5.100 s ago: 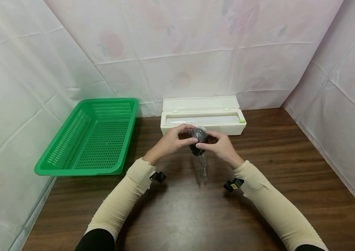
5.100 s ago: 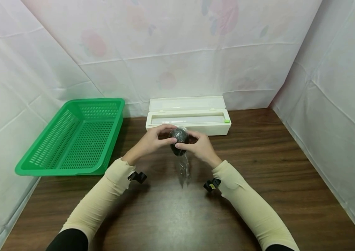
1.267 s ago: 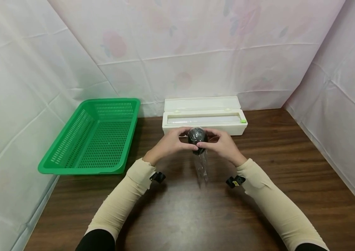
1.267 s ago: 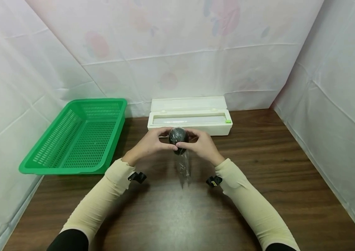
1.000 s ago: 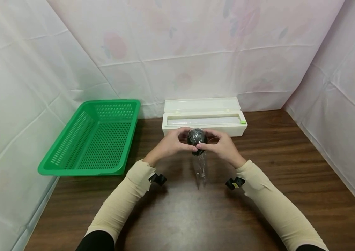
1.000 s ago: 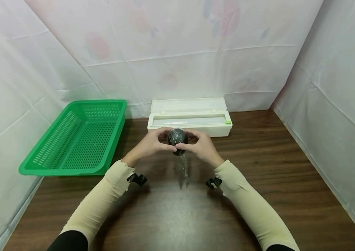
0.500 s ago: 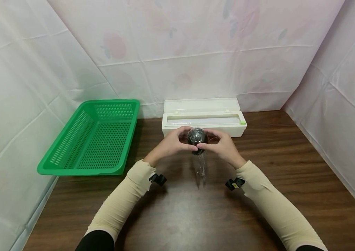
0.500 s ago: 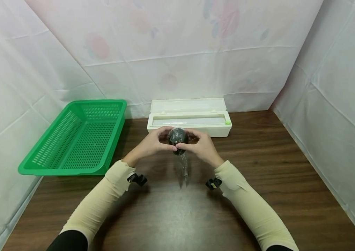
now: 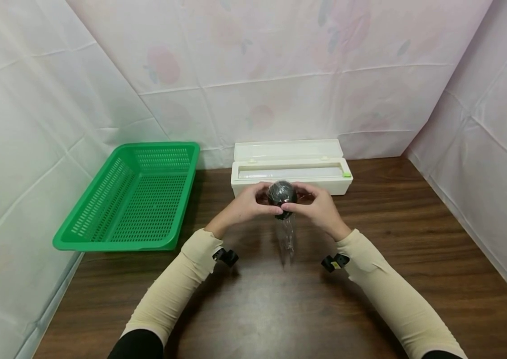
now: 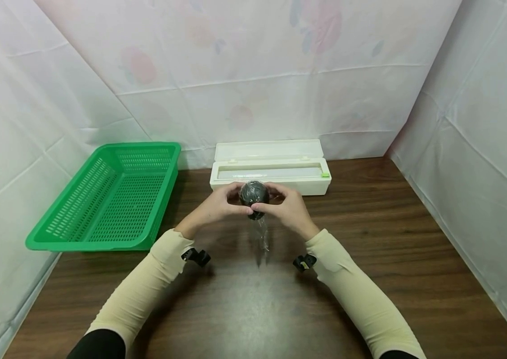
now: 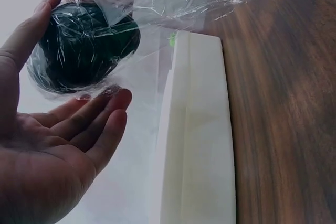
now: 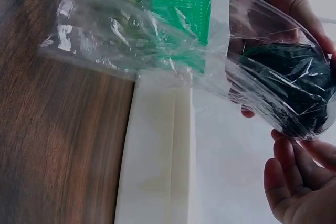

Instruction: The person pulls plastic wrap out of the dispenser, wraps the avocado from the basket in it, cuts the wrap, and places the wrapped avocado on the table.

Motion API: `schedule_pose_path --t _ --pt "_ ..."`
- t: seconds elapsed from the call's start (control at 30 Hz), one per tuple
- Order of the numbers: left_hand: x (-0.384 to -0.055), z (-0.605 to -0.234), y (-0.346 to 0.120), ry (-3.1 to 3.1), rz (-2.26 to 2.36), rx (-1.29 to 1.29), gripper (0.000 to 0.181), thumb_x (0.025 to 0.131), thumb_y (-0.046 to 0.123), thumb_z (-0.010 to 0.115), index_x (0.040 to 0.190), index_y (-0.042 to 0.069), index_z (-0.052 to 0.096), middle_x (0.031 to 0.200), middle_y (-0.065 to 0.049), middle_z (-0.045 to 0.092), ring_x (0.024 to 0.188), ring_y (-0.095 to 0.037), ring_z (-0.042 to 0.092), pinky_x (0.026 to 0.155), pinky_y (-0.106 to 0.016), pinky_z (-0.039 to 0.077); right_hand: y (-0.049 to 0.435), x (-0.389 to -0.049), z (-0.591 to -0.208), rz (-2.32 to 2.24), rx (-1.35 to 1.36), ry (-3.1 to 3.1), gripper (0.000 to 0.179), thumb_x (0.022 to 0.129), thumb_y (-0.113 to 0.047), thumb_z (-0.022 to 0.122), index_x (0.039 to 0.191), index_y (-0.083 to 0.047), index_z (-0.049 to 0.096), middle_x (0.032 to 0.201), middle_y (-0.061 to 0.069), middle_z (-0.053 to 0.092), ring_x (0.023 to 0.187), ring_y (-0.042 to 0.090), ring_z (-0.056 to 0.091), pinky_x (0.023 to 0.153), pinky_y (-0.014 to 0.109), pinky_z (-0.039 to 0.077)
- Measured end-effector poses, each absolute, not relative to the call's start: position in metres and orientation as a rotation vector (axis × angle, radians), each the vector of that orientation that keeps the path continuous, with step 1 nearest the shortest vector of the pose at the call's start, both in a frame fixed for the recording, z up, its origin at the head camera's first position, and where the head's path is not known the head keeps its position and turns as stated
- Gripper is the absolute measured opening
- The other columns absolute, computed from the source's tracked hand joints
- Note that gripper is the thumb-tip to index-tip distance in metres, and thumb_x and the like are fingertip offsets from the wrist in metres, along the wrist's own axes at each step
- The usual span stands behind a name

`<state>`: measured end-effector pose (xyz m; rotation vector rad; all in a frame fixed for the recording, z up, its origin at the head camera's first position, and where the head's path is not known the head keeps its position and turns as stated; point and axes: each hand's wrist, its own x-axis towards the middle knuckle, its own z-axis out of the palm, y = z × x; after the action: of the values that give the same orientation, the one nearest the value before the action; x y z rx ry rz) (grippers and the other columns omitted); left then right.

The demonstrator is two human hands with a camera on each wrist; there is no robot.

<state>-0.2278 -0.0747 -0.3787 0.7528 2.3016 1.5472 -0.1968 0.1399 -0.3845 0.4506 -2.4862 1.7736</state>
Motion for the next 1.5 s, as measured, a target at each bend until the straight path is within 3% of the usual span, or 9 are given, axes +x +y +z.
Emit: schedule_pose_path --t 0.37,0.53,0.67,0.97,1.5 --pt "-0.227 -0.378 -0.075 2.278 1.545 0.749 0.060 0.083 0.015 0.078 0.136 0.004 0.051 0.119 -0.014 0.066 0.105 -0.021 0.065 0.090 -0.031 0.054 0.139 -0.197 -0.384 1.783 0.449 -2.487 0.054 0.078 -0.015 0.082 0.127 -0.003 0.062 0.118 0.018 0.067 0.093 0.023 0.064 0.078 0.023 0.053" --pt "-0.226 -0.377 -0.075 2.363 1.478 0.830 0.079 0.082 0.019 0.079 0.148 0.010 0.036 0.140 -0.014 0.052 0.124 -0.028 0.055 0.101 -0.044 0.049 0.140 -0.199 -0.385 1.785 0.420 -2.487 0.050 0.080 -0.014 0.080 0.126 -0.002 0.063 0.118 0.018 0.067 0.093 0.020 0.063 0.080 0.024 0.052" --pt "-0.224 -0.374 -0.074 2.521 1.405 0.937 0.086 0.080 0.023 0.081 0.151 0.013 0.033 0.149 -0.012 0.043 0.129 -0.029 0.051 0.105 -0.048 0.045 0.139 -0.200 -0.387 1.791 0.421 -2.475 0.047 0.080 -0.014 0.080 0.123 -0.002 0.065 0.116 0.018 0.068 0.089 0.015 0.062 0.079 0.023 0.052" --pt "-0.219 -0.372 -0.072 2.696 1.225 1.154 0.077 0.079 0.027 0.082 0.145 0.011 0.045 0.144 -0.010 0.051 0.131 -0.025 0.051 0.107 -0.042 0.045 0.139 -0.199 -0.388 1.784 0.437 -2.467 0.045 0.081 -0.018 0.080 0.122 -0.005 0.066 0.114 0.016 0.069 0.087 0.013 0.061 0.076 0.020 0.051" --pt "-0.218 -0.376 -0.072 2.802 1.110 1.218 0.078 0.081 0.033 0.080 0.147 0.015 0.042 0.145 -0.009 0.051 0.133 -0.024 0.050 0.110 -0.039 0.042 0.136 -0.199 -0.389 1.751 0.416 -2.471 0.043 0.084 -0.023 0.077 0.122 -0.006 0.067 0.116 0.015 0.069 0.091 0.016 0.061 0.081 0.027 0.051"
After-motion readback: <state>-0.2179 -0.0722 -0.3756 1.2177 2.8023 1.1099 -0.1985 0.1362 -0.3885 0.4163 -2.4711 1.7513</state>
